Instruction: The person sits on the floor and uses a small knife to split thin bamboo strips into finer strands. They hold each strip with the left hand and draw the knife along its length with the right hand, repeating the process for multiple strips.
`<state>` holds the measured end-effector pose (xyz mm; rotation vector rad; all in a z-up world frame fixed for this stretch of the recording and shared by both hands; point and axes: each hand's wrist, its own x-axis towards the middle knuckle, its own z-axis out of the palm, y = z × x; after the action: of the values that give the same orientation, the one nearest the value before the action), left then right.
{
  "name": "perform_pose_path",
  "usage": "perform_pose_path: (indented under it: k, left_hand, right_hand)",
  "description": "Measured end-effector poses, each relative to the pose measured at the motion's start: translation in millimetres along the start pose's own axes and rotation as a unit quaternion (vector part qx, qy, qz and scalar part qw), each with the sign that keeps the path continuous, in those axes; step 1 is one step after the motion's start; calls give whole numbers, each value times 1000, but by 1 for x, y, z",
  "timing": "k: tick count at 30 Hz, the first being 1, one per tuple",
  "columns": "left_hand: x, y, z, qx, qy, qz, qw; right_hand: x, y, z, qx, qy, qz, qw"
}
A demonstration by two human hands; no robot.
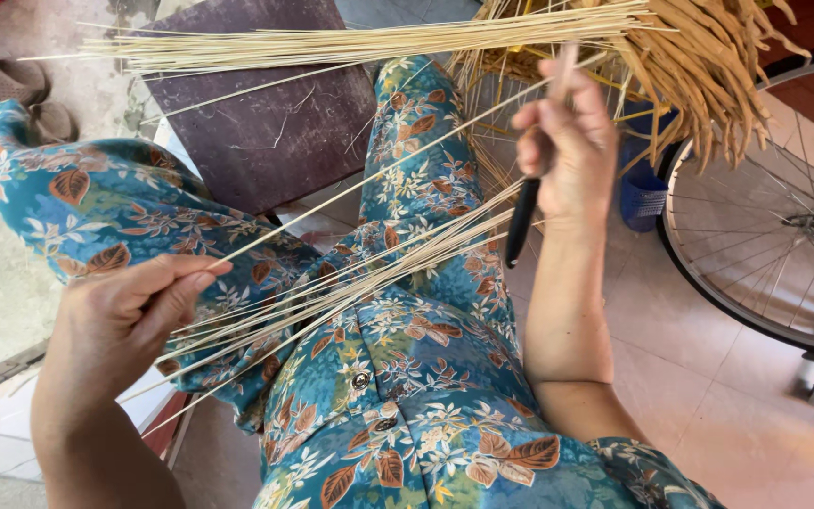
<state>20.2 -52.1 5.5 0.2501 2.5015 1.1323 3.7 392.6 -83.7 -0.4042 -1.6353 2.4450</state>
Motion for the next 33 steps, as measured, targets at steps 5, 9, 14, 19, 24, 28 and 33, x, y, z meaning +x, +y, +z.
perform_pose_path:
  k: [5, 9, 14, 19, 24, 28, 33]
  left_hand:
    - [-3, -11, -12, -20, 47, -6, 999]
    - [6, -6, -3, -64, 77, -18, 995]
    - [30, 16, 29, -94, 62, 48, 992]
    - [41, 25, 43, -70, 20, 111, 991]
    - [40, 15, 41, -33, 75, 152, 985]
    - [30, 5, 35, -75, 32, 112, 990]
    - [19, -9, 23, -48, 53, 145, 987]
  right_hand:
    - [5, -16, -27, 22, 109, -48, 993]
    - [-6, -27, -3, 3, 15, -20, 1000]
    - [-43, 7, 87, -111, -206, 156, 960]
    - [-53, 15, 123, -149, -233, 161, 948]
    - [-36, 19, 100, -91, -171, 118, 974]
    - [-13, 22, 53, -9, -155, 82, 984]
    - [19, 23, -26, 14, -114, 37, 993]
